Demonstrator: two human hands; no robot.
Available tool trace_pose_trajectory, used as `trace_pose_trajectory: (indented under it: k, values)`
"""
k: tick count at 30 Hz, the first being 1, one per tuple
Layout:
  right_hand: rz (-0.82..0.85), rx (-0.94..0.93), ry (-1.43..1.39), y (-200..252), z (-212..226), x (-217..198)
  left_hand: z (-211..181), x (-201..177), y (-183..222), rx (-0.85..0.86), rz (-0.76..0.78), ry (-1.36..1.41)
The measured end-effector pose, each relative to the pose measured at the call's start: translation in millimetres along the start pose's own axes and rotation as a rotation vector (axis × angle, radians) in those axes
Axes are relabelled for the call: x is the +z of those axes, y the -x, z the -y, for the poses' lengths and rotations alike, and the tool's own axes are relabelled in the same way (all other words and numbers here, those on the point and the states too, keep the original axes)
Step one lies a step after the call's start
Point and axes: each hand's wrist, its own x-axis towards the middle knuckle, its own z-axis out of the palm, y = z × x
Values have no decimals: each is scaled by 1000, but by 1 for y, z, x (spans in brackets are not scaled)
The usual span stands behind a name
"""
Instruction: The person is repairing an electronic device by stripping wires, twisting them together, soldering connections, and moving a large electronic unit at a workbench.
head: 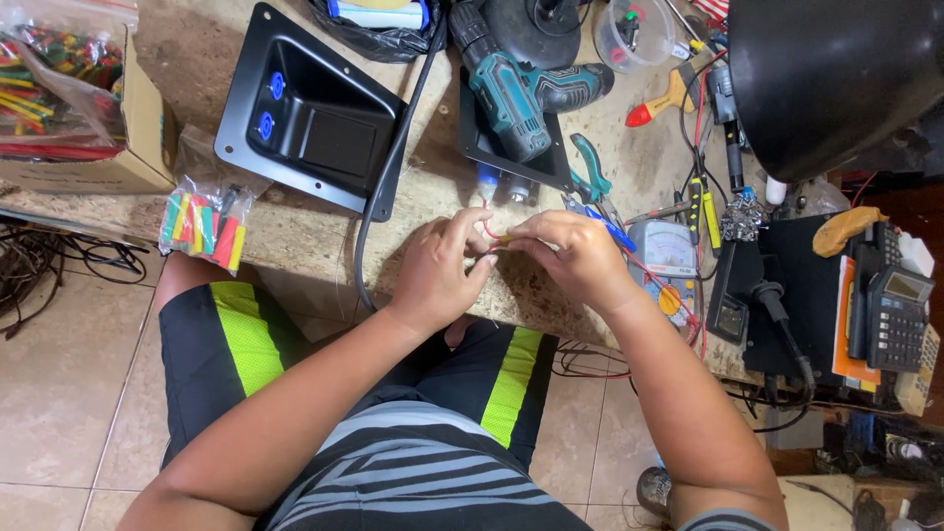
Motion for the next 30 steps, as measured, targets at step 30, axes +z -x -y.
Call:
trace_pose_trajectory:
  k: [30]
  values:
    - [105,355,-283,-12,-16,3,-18,-10,-11,-300,-110,253]
